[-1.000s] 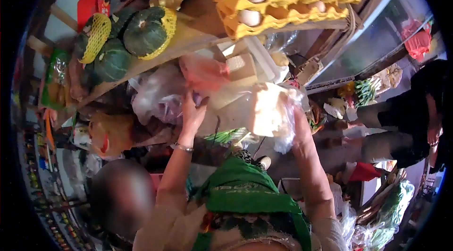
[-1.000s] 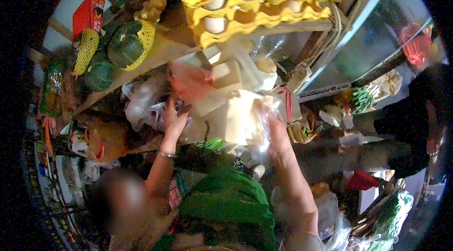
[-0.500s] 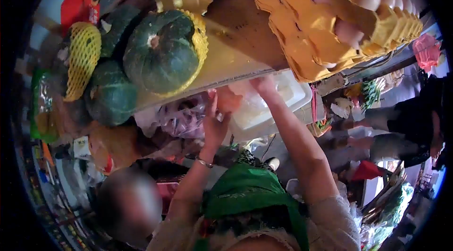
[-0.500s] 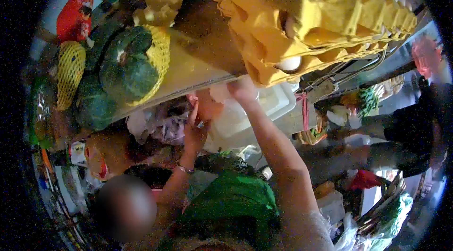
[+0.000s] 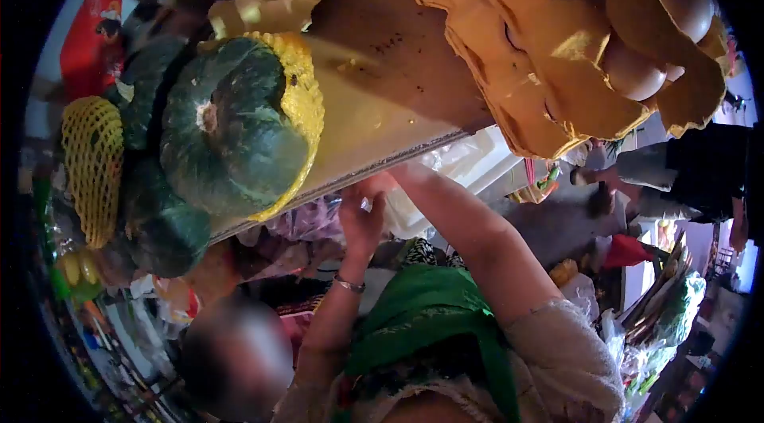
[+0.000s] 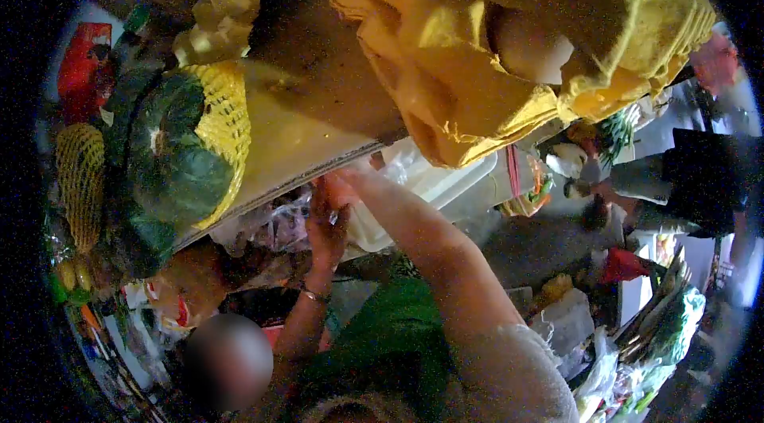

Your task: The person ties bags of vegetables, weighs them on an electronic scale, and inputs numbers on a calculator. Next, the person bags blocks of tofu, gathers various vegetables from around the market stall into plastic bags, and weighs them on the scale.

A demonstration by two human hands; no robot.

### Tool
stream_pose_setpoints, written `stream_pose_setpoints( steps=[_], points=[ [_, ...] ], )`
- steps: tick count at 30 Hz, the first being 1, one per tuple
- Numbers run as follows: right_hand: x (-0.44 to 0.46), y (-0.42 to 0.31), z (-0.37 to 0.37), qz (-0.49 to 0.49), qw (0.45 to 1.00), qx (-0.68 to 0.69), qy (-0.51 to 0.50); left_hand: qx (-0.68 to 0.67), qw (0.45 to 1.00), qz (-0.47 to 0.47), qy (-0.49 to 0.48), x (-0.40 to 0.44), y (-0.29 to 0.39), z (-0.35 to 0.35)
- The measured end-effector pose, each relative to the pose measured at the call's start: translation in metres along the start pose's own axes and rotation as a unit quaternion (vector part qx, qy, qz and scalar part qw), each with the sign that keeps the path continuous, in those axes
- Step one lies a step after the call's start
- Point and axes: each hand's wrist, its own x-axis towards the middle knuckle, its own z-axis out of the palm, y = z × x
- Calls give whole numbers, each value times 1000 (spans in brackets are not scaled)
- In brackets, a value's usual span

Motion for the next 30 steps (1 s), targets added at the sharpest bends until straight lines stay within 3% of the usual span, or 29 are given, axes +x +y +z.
stream_pose_setpoints(
  steps=[2, 4, 5, 7, 12, 14, 15, 16, 19, 22, 24, 26, 29, 30],
  points=[
    [-2, 3, -4, -5, 1000, 6, 0, 4, 1000, 15, -1, 0, -9, 2],
    [-5, 6, -5, -6, 1000, 16, -3, -149, 988, -36, 14, -2, -9, 4],
    [-4, 8, -7, -5, 1000, 27, -1, -148, 988, -38, 13, -2, -7, 2],
    [-4, 12, -13, -5, 999, 51, -4, 0, 1000, -14, -18, 3, 8, -4],
    [-9, 37, -59, 10, 978, 209, 18, 8, 999, 33, -12, 0, -12, -1],
    [-24, 48, -101, 18, 953, 297, 45, -109, 994, 9, -24, 2, -11, 0],
    [-35, 54, -123, 24, 941, 331, 61, -167, 986, -4, -28, 4, -10, 1],
    [-52, 61, -150, 31, 928, 361, 87, -67, 997, -17, -24, 5, 2, 0],
    [-97, 74, -217, 33, 893, 392, 220, -37, 999, -14, -27, 5, -1, -1],
    [-108, 72, -232, -9, 878, 339, 338, -137, 989, -47, -12, 24, -37, 1],
    [-112, 93, -208, -24, 973, 114, 199, -119, 992, -41, -2, 36, -43, 2],
    [-103, 79, -181, -49, 991, -37, 118, -114, 993, -29, 1, 43, -50, -1],
    [-99, 66, -152, -38, 992, -91, -79, -40, 999, 24, 21, 39, -48, -11],
    [-108, 62, -151, -107, 985, -133, -35, -16, 999, 44, 27, 40, -45, -13]
  ],
)
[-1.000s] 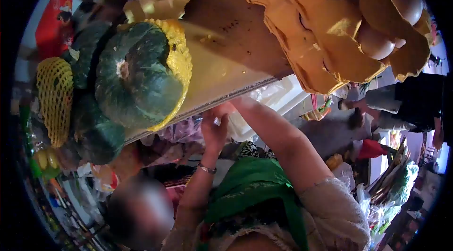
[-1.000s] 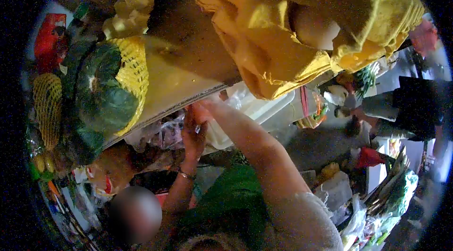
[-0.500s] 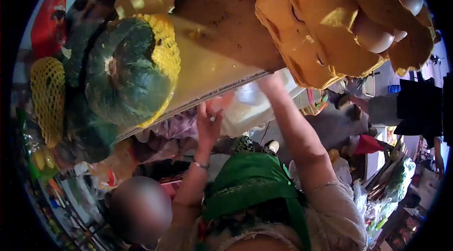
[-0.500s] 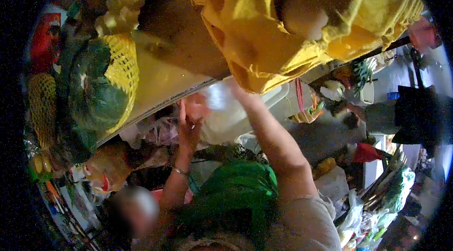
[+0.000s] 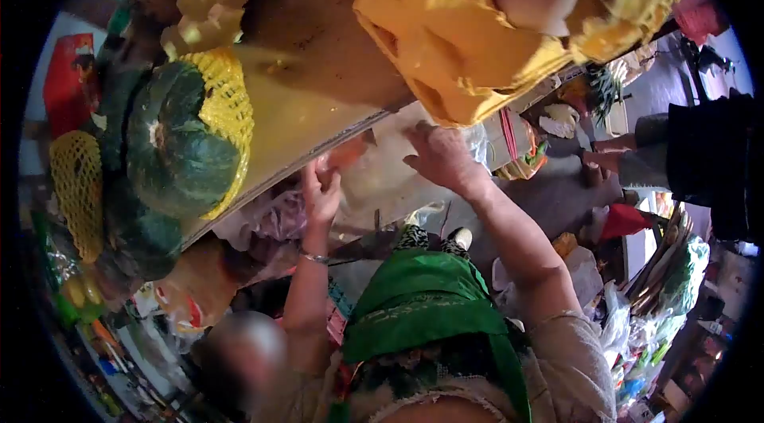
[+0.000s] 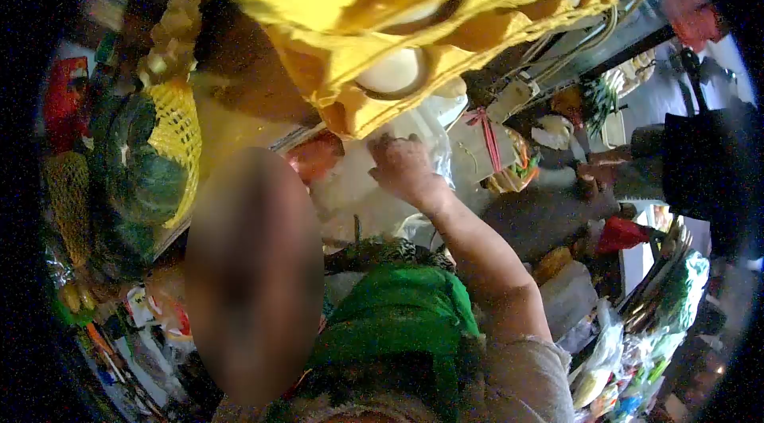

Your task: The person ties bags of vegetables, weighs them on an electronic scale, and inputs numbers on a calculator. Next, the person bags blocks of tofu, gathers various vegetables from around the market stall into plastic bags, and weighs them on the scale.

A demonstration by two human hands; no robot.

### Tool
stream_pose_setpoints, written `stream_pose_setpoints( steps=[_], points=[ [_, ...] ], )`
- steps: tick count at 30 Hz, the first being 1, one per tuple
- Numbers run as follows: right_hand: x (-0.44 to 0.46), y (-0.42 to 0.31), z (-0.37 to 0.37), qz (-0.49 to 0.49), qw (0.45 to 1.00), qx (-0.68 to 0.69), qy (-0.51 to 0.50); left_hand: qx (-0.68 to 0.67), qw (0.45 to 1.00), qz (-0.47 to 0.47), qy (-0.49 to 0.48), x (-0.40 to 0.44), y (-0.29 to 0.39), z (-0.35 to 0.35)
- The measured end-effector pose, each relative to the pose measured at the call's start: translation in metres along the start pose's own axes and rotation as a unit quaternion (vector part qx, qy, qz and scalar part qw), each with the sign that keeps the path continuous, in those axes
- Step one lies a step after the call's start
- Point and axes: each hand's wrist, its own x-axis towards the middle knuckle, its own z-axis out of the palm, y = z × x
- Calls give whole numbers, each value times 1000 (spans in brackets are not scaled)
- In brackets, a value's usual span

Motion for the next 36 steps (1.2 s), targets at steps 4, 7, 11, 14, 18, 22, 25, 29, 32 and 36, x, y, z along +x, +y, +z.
stream_pose_setpoints(
  steps=[4, 7, 11, 14, 18, 22, 25, 29, 32, 36],
  points=[
    [-8, 3, -5, -33, 996, 35, 80, -7, 999, -35, -8, -1, 23, -5],
    [-27, -6, -28, -39, 994, 70, 76, -57, 997, -22, 36, 2, 54, -2],
    [-58, -23, -38, 13, 983, 182, 0, -87, 994, -69, 16, 0, 70, -6],
    [-80, -30, -16, 35, 955, 295, 2, 55, 995, 61, -50, 10, 113, 9],
    [-126, -10, 4, 94, 879, 467, 14, 273, 952, -1, -142, 15, 229, 26],
    [-183, 26, 2, 235, 757, 602, 94, 224, 951, 75, -198, 25, 118, 31],
    [-220, 55, -16, 286, 731, 607, 121, 231, 948, 114, -185, 16, 126, 30],
    [-262, 93, -13, 320, 672, 644, 176, 300, 936, 139, -124, -5, 160, 56],
    [-298, 121, -27, 326, 658, 653, 184, 359, 910, 179, -105, -19, 175, 101],
    [-367, 165, -46, 339, 641, 654, 215, 376, 882, 284, -15, -54, 238, 155]
  ],
)
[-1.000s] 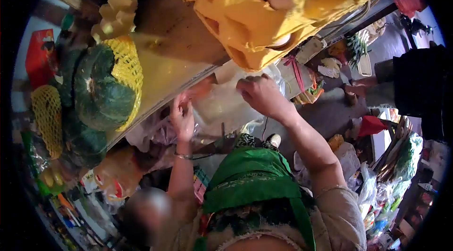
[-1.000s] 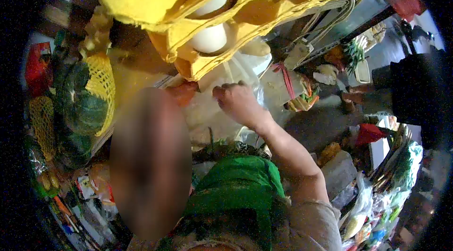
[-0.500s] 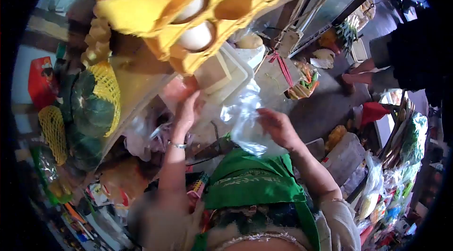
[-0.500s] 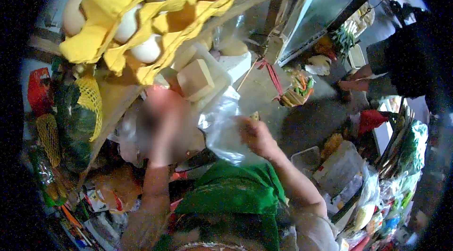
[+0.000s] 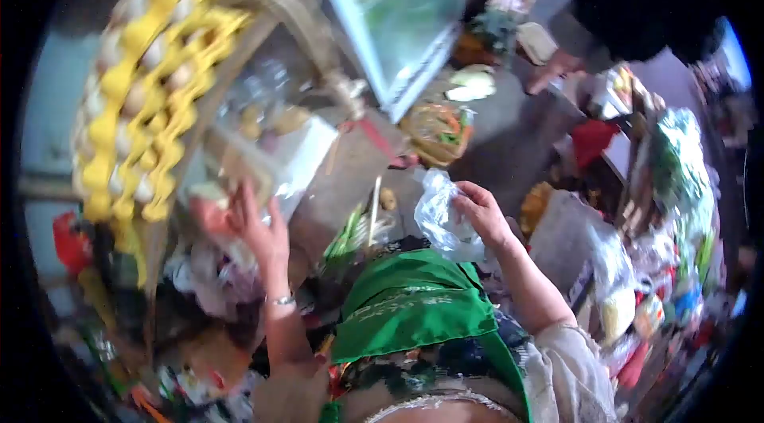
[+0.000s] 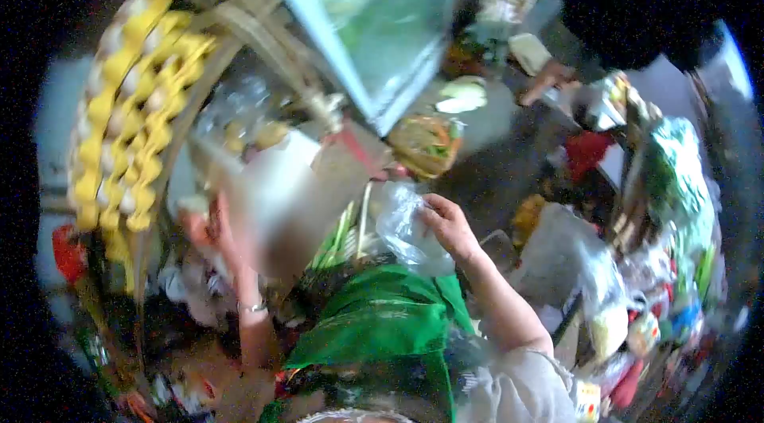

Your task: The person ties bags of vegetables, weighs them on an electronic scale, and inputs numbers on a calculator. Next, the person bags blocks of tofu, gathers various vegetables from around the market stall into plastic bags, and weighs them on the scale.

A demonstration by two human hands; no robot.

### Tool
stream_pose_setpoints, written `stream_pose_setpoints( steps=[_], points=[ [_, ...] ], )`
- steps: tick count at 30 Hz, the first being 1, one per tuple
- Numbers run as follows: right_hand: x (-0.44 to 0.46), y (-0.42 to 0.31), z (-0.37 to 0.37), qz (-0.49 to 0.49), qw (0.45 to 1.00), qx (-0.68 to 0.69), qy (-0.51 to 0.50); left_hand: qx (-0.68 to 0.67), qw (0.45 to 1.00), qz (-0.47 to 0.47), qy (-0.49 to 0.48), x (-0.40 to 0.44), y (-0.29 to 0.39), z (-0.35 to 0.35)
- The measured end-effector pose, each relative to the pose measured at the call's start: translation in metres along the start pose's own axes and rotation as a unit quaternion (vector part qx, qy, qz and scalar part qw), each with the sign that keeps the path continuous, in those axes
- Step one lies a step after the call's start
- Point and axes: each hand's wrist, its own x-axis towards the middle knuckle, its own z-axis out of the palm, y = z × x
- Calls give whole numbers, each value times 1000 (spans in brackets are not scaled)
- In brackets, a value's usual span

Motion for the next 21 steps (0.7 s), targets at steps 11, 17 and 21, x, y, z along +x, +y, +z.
stream_pose_setpoints(
  steps=[11, 17, 21],
  points=[
    [-124, 23, -193, -58, 842, 496, 205, -283, 810, 249, -449, -67, 224, 83],
    [-142, 26, -198, -54, 729, 660, 176, -253, 787, 266, -497, -53, 222, 130],
    [-128, 23, -195, -34, 767, 598, 231, -242, 759, 99, -596, -42, 174, 196]
  ],
)
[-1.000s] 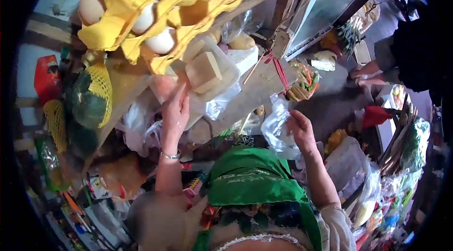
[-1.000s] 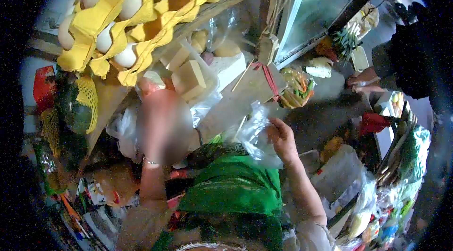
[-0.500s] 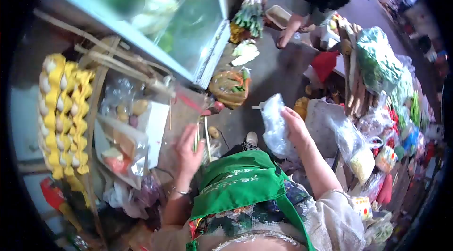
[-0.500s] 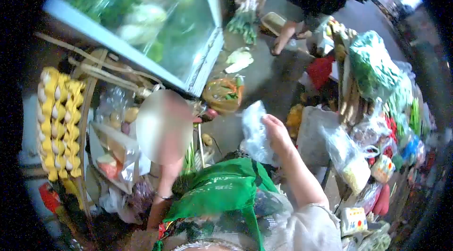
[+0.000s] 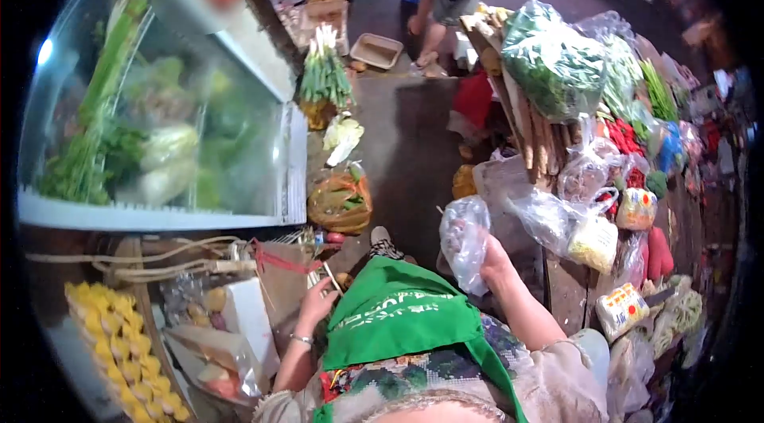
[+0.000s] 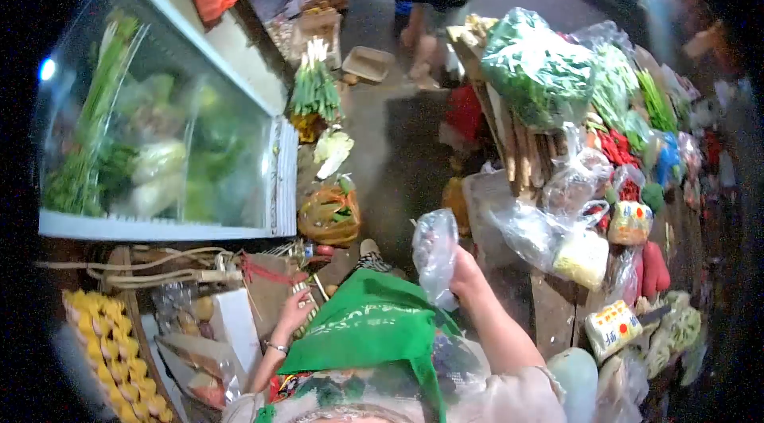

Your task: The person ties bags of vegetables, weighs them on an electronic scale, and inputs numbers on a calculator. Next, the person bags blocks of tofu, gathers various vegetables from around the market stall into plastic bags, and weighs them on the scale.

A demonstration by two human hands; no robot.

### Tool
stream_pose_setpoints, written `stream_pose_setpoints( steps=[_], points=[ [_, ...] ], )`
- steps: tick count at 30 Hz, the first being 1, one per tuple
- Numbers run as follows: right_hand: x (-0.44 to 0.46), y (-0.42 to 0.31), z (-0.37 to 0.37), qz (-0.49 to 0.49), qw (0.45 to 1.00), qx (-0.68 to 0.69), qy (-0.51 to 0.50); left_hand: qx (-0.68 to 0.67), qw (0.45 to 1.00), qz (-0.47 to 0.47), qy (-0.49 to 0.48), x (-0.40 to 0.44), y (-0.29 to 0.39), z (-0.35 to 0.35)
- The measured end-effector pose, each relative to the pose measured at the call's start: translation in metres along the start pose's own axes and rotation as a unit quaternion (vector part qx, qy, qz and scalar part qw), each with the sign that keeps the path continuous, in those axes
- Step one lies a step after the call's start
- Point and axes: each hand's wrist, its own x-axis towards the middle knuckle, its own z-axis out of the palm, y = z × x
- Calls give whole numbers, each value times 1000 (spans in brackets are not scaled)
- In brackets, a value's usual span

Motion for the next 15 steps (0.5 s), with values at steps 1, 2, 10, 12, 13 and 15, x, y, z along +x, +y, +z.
stream_pose_setpoints(
  steps=[1, 2, 10, 12, 13, 15],
  points=[
    [5, 1, -4, -2, 1000, 0, -18, -56, 998, -21, 16, 11, -60, 5],
    [11, -3, 1, -9, 999, -3, -43, -98, 992, -81, 7, 18, -69, -8],
    [40, -41, 53, -108, 993, 35, -28, -171, 962, -197, -75, 69, -35, -91],
    [38, -56, 54, -126, 991, 42, -33, -191, 962, -181, -70, 93, 25, -85],
    [33, -65, 60, -130, 989, 48, -54, -194, 963, -175, -71, 107, 51, -81],
    [42, -84, 50, -144, 987, 63, -40, -56, 980, -90, -170, 141, 100, -72]
  ],
)
